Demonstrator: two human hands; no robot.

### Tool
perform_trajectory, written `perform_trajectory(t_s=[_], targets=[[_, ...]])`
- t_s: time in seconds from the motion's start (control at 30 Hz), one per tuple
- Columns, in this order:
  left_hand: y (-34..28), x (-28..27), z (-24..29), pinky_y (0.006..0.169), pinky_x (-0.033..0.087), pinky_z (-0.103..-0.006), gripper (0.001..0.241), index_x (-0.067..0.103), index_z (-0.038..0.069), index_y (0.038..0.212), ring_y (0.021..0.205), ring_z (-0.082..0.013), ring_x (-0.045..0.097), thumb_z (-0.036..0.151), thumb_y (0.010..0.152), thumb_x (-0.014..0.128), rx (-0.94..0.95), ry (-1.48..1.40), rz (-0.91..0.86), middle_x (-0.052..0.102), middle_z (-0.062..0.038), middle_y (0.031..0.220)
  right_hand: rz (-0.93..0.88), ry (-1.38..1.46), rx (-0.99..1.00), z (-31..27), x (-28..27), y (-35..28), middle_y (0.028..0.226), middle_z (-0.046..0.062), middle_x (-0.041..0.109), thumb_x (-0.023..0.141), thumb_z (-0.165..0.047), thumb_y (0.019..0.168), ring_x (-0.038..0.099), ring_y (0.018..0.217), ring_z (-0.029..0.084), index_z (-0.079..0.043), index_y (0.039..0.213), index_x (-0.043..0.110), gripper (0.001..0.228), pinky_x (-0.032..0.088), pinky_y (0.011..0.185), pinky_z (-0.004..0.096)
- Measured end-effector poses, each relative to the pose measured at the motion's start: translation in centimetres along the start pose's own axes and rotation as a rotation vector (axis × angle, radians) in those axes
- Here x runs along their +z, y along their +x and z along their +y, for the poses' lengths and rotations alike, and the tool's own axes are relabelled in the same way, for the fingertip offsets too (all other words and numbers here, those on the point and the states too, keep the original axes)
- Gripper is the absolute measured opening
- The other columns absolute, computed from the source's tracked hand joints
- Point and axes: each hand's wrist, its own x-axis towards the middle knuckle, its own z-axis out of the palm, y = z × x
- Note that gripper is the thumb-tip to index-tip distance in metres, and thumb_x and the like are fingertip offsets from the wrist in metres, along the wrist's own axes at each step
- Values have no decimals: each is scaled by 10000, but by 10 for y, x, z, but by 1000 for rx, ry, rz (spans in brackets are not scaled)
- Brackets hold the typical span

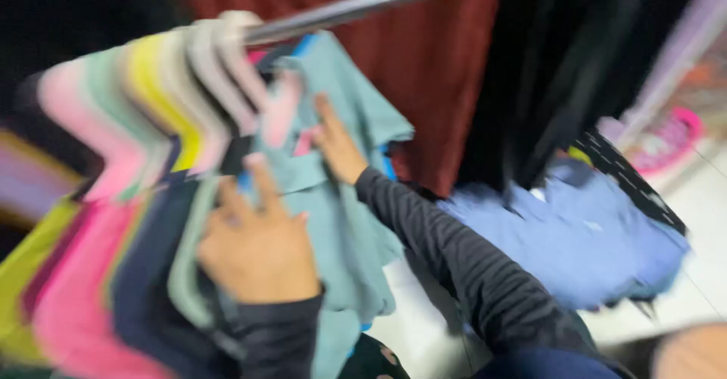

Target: The person folds a blue polo shirt and a striped polo shirt on the floor, smoothing them out and buttoning the collars. They then place each shirt on a hanger and hang them on a clothing rack.

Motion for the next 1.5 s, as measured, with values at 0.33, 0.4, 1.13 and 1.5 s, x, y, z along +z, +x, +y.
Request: perform_trajectory(t_s=[0.33,0.4,1.13,1.5], targets=[[-75,31,185,1128,229,-759,1037,580,148,1383,1426,-523,376,545,481,903,352,-473,-280,510,-198,1490,-154,-285,83,26,-197,-221,1423,149,590,582,-452,1015,544,1357,344,-112,1429,569,536,423,1147,482],[-100,64,237,1134,255,-705,942,629,141,1330,1404,-438,430,567,542,918,523,-649,-602,533,-172,1465,-100,-381,169,38,-246,-261,1432,143,576,609,-375,1005,544,1350,345,-118,1442,567,508,424,1135,470],[-280,255,435,1182,107,-659,676,357,323,1592,1571,-342,117,459,971,585,596,-938,-909,210,-128,1693,295,-1497,897,116,-384,-478,1653,237,305,457,-617,978,269,1535,422,-214,1611,361,756,185,1194,649],[-325,324,449,861,517,-263,179,734,355,1065,951,-123,604,411,930,630,351,-1180,-375,611,131,1006,466,-1491,717,120,-398,-492,1467,84,554,666,-518,907,531,1378,326,-376,1325,648,442,390,1063,486]])
